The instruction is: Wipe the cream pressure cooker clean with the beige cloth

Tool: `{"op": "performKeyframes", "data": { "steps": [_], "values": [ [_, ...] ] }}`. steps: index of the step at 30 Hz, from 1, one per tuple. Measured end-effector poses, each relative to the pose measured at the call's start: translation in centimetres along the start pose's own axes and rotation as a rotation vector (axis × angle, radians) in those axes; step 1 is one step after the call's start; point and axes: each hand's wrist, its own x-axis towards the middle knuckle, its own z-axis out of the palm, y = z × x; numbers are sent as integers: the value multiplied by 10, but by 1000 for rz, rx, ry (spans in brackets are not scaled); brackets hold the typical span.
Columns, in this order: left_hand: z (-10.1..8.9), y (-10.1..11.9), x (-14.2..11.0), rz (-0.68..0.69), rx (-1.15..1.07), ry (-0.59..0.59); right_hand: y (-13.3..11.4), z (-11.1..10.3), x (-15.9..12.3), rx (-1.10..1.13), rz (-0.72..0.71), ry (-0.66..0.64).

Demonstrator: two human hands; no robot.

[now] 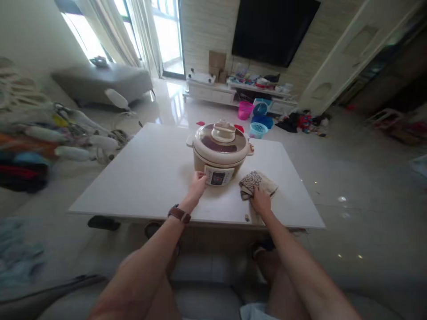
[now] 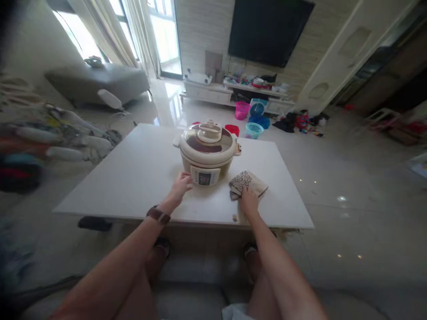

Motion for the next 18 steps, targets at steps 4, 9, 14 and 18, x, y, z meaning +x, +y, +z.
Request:
{"op": "performKeyframes", "data": {
  "steps": [4,9,14,18],
  "values": [
    [13,-12,-10,-39,39,-101,1,-16,6,108,126,-58],
    [35,-32,-30,-252,-28,-312,-23,-57,-25,393,212,-2],
    [63,-42,-58,-386,-291,-539,-68,-73,-93,720,21,84],
    [77,-41,-76,-342,-491,-387,-86,-71,-119,758,-205,139]
  ]
}}
